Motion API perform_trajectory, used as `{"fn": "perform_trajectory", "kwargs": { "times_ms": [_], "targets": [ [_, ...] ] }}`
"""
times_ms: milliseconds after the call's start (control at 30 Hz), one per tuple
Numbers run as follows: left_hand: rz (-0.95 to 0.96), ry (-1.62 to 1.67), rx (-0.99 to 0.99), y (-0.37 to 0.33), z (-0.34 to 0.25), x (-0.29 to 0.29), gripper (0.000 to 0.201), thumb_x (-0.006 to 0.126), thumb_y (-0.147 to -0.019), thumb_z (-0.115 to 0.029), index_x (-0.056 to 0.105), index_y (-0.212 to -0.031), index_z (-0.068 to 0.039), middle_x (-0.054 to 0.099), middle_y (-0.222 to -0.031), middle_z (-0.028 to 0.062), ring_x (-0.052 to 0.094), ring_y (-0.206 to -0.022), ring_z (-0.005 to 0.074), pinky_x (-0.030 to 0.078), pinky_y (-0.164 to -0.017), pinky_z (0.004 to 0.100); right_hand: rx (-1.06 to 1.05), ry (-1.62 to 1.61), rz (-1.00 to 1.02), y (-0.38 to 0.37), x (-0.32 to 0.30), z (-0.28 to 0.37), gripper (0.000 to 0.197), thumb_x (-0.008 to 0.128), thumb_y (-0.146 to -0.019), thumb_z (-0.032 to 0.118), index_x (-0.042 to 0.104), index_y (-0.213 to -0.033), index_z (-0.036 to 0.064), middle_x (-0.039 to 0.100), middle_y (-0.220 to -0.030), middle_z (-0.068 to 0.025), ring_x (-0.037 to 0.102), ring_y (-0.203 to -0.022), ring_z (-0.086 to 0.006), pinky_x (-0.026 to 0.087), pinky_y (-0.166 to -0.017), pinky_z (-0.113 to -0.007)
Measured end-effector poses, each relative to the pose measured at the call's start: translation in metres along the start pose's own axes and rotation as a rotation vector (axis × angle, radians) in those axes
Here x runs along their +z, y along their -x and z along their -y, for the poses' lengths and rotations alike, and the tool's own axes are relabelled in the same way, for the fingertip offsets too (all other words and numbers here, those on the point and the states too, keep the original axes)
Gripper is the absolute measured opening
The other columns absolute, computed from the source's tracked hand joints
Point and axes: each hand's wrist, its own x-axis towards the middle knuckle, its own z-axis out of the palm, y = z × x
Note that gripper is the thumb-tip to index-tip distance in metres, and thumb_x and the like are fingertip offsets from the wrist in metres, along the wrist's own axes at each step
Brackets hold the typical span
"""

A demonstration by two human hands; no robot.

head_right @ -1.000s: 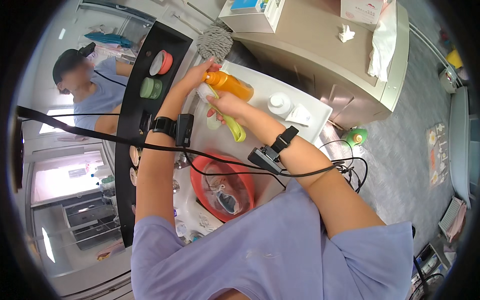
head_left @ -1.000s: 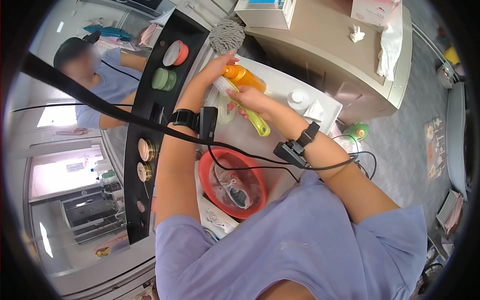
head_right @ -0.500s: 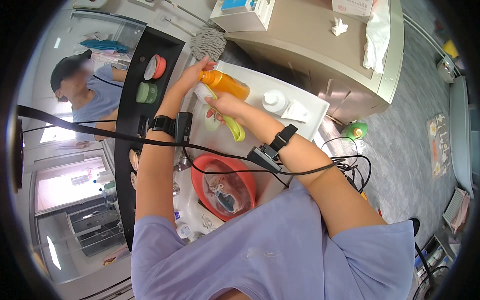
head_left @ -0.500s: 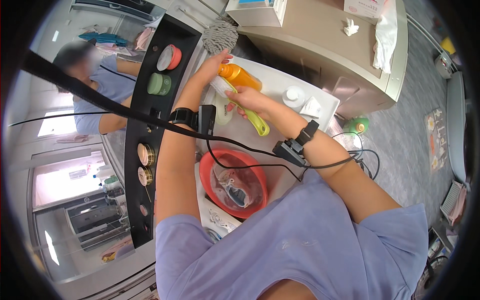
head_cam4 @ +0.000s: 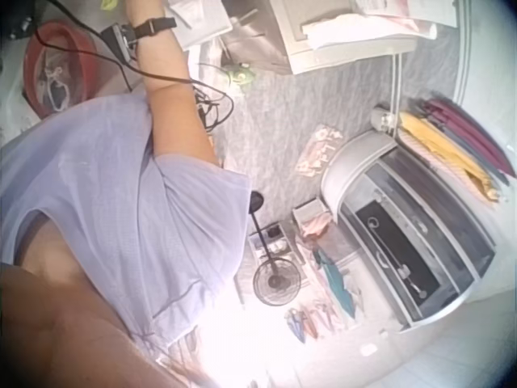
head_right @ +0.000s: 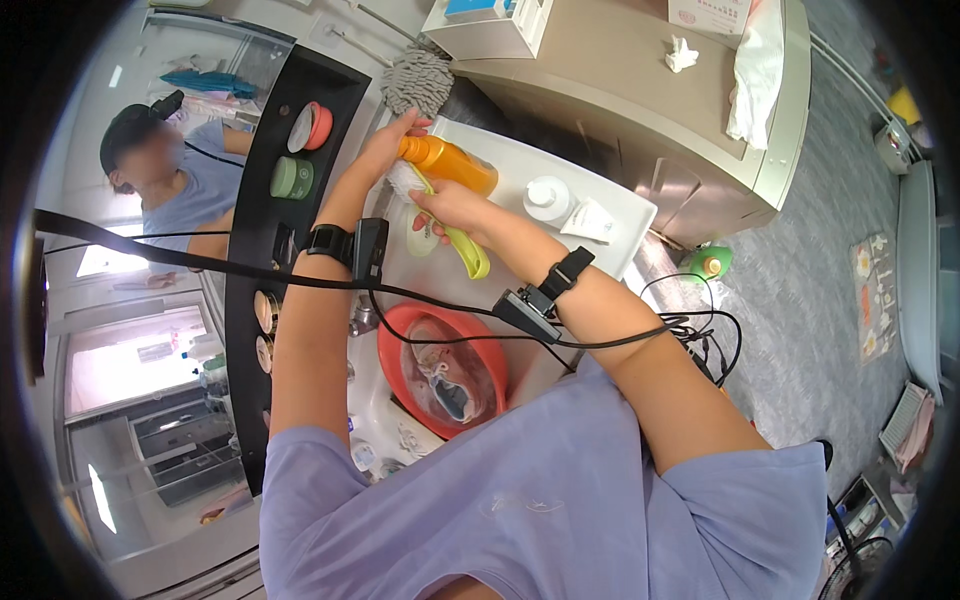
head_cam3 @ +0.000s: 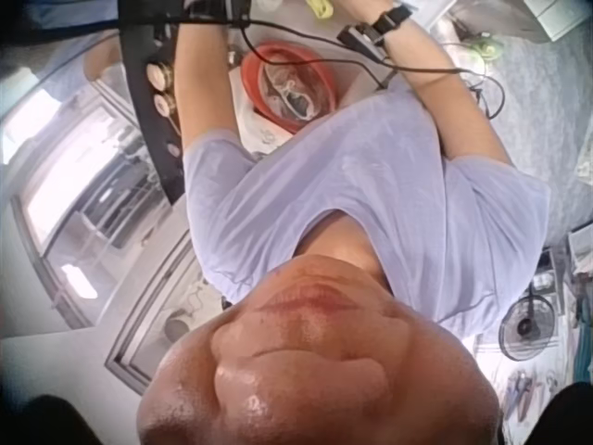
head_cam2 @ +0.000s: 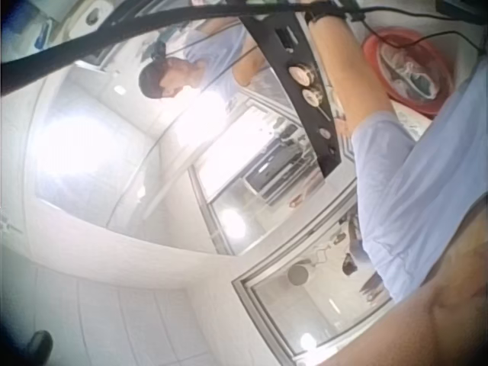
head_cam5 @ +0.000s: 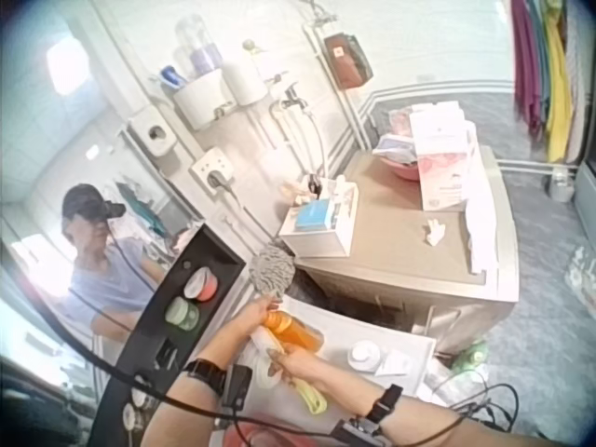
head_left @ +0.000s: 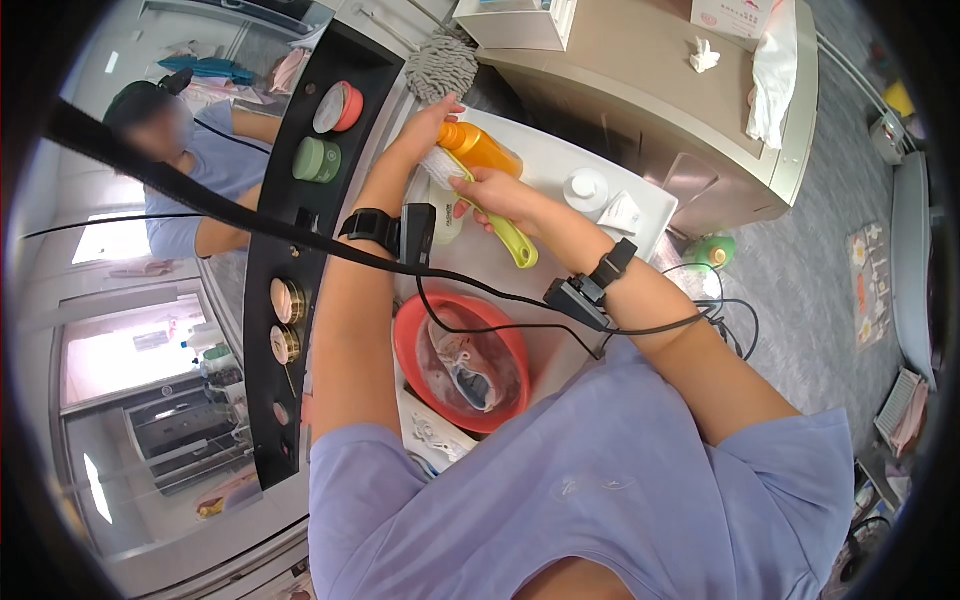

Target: Scrubbing a pair of white sneakers in a basin with water and detergent using a brush.

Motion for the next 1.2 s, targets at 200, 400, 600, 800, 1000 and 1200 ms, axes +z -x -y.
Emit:
{"fn": "perform_trajectory", "kwargs": {
  "times_ms": [200, 400, 600, 800, 1000, 1200],
  "targets": [
    [-0.212, -0.383, 0.094, 0.017, -0.006, -0.012, 0.062, 0.045, -0.088, -0.056, 0.057, -0.116, -0.002, 0.056, -0.114, 0.0114, 0.054, -0.1, 0.019, 0.038, -0.091, 0.0294, 0.024, 0.108, 0.016, 0.007, -0.002, -0.005, 0.031, 0.048, -0.094, 0.038, 0.049, -0.104, 0.0086, 0.06, -0.08, -0.0014, 0.044, -0.051, -0.005, 0.041, -0.044, -0.022],
    [-0.336, 0.132, 0.466, 0.141, -0.002, 0.003, 0.052, 0.042, -0.095, -0.042, 0.05, -0.124, 0.0, 0.059, -0.115, 0.0122, 0.054, -0.109, 0.019, 0.038, -0.096, 0.0324, 0.074, 0.201, 0.03, 0.017, -0.002, -0.014, 0.032, 0.044, -0.095, 0.04, 0.049, -0.098, 0.0086, 0.059, -0.079, -0.0017, 0.041, -0.049, -0.0046, 0.039, -0.043, -0.02],
    [-0.407, 0.654, 0.058, 0.326, 0.137, 0.039, 0.039, 0.044, -0.096, -0.031, 0.055, -0.113, 0.003, 0.061, -0.11, 0.0132, 0.058, -0.105, 0.019, 0.043, -0.094, 0.0328, 0.215, 0.21, 0.193, 0.025, 0.024, -0.047, 0.034, 0.039, -0.097, 0.041, 0.048, -0.101, 0.0084, 0.055, -0.077, -0.0013, 0.034, -0.047, -0.0034, 0.031, -0.042, -0.019],
    [-0.383, 1.114, -0.304, 0.413, 0.258, 0.149, 0.031, 0.053, -0.092, -0.026, 0.056, -0.106, 0.001, 0.061, -0.104, 0.0128, 0.057, -0.104, 0.0228, 0.044, -0.091, 0.0339, 0.395, 0.245, 0.332, 0.021, 0.079, -0.104, 0.032, 0.039, -0.097, 0.04, 0.048, -0.101, 0.0097, 0.052, -0.074, -0.0011, 0.031, -0.046, -0.0033, 0.028, -0.042, -0.019],
    [-0.576, 1.933, -0.282, 0.373, 0.344, 0.195, 0.025, 0.06, -0.085, -0.01, 0.054, -0.105, 0.003, 0.06, -0.102, 0.0141, 0.058, -0.099, 0.0284, 0.046, -0.087, 0.033, 0.445, 0.282, 0.297, 0.029, 0.143, -0.15, 0.032, 0.039, -0.097, 0.04, 0.048, -0.101, 0.0093, 0.05, -0.073, -0.0014, 0.032, -0.048, -0.0043, 0.029, -0.043, -0.019],
    [-1.126, 1.484, -0.131, 0.329, 0.343, 0.18, 0.029, 0.061, -0.079, -0.005, 0.056, -0.107, 0.003, 0.062, -0.099, 0.0156, 0.062, -0.088, 0.027, 0.051, -0.075, 0.0377, 0.485, 0.352, 0.178, 0.046, 0.159, -0.17, 0.036, 0.037, -0.096, 0.044, 0.048, -0.099, 0.0099, 0.047, -0.069, 0.0, 0.03, -0.046, -0.0047, 0.027, -0.042, -0.02]
  ]
}}
